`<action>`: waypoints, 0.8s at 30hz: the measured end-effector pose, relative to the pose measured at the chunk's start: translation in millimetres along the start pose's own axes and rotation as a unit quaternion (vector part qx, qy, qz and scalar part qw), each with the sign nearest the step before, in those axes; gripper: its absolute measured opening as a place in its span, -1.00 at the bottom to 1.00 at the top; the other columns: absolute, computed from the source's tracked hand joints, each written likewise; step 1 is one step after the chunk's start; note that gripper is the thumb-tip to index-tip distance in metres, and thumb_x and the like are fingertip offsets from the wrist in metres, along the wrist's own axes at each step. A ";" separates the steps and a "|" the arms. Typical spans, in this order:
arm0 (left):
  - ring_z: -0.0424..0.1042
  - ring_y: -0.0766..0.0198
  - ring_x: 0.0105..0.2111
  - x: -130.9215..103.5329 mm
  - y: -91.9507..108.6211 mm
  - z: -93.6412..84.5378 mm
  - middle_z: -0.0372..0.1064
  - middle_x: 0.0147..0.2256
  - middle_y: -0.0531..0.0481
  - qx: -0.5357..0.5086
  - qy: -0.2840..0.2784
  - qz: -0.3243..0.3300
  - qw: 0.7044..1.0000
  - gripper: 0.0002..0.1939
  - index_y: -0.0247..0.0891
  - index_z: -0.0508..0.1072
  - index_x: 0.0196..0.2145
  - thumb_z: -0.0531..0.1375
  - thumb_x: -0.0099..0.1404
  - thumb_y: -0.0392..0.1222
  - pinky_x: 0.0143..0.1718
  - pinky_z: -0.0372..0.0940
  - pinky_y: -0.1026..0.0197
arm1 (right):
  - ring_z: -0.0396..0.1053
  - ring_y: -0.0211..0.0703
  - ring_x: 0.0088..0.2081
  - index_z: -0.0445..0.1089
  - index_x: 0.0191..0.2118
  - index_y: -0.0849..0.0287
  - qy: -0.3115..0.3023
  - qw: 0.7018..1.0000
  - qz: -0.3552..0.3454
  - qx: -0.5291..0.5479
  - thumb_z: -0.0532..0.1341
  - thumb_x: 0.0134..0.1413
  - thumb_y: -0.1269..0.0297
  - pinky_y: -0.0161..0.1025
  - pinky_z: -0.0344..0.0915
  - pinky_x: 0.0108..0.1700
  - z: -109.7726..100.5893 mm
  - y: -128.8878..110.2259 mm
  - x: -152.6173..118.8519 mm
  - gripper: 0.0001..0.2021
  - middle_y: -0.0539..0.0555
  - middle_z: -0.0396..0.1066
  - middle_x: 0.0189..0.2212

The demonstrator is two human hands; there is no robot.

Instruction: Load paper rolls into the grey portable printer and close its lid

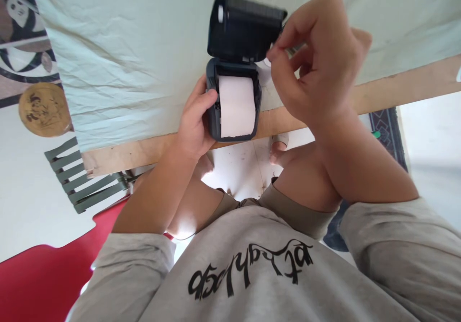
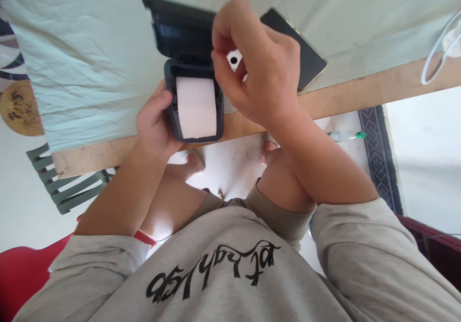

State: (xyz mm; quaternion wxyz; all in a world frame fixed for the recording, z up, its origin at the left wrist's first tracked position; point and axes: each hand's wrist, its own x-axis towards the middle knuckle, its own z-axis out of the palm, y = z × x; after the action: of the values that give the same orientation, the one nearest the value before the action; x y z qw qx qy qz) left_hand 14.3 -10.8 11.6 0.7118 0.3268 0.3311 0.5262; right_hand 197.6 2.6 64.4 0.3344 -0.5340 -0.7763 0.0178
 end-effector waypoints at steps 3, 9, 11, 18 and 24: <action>0.40 0.10 -0.02 -0.5 0.4 1.4 0.42 -0.25 -0.01 0.002 -0.003 0.001 1.000 -0.80 -0.20 0.41 -0.15 0.12 0.28 -0.15 -0.01 0.30 0.07 | 0.39 -0.20 -0.40 0.32 -0.28 0.02 -0.066 0.997 -0.034 -0.027 0.03 0.17 0.32 -0.19 0.26 -0.39 5.4 -0.8 2.4 -0.86 -0.04 0.46 -0.27; 0.34 0.03 0.07 -3.4 3.1 4.5 0.40 -0.29 -0.02 0.025 0.000 -0.002 1.000 -0.79 -0.20 0.41 -0.14 0.11 0.28 -0.17 -0.02 0.32 0.05 | 0.40 -0.08 -0.34 0.39 -0.19 -0.02 -0.203 0.971 -0.068 -0.104 0.03 0.20 0.18 -0.17 0.03 -0.52 13.7 -10.0 -0.2 -0.80 -0.03 0.48 -0.15; 0.31 0.01 0.09 -3.3 2.7 2.4 0.41 -0.26 -0.01 0.019 -0.018 -0.005 1.000 -0.79 -0.15 0.41 -0.13 0.12 0.27 -0.17 -0.02 0.31 0.04 | 0.38 -0.05 -0.37 0.36 -0.17 -0.04 -0.227 0.966 -0.055 -0.108 0.05 0.18 0.17 -0.17 -0.04 -0.53 13.1 -13.7 -0.7 -0.81 -0.01 0.48 -0.18; 0.36 0.02 0.02 -3.9 2.0 0.6 0.43 -0.22 -0.03 0.030 -0.029 -0.019 0.999 -0.77 -0.19 0.40 -0.12 0.13 0.25 -0.16 -0.12 0.30 0.08 | 0.34 -0.14 -0.46 0.26 -0.16 0.02 -0.245 0.969 -0.023 0.022 0.20 -0.07 0.26 -0.18 0.13 -0.48 2.4 -10.1 -1.6 -0.72 -0.01 0.46 -0.30; 0.42 0.23 -0.35 -1.6 0.5 -1.3 0.42 -0.34 0.02 0.010 -0.006 -0.025 1.000 -0.77 -0.18 0.42 -0.15 0.14 0.22 -0.18 -0.40 0.28 0.22 | 0.23 -0.20 -0.50 0.21 -0.16 -0.03 -0.131 0.935 0.011 0.330 0.22 -0.23 -0.26 -0.21 0.16 -0.57 -15.3 36.1 -3.9 -0.45 0.01 0.29 -0.38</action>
State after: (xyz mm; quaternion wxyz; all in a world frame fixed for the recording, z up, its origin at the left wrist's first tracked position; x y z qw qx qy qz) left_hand 12.6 -12.1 11.5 0.7233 0.3285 0.3407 0.5028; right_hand 236.1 9.7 60.4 0.3872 -0.3953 -0.7575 0.3464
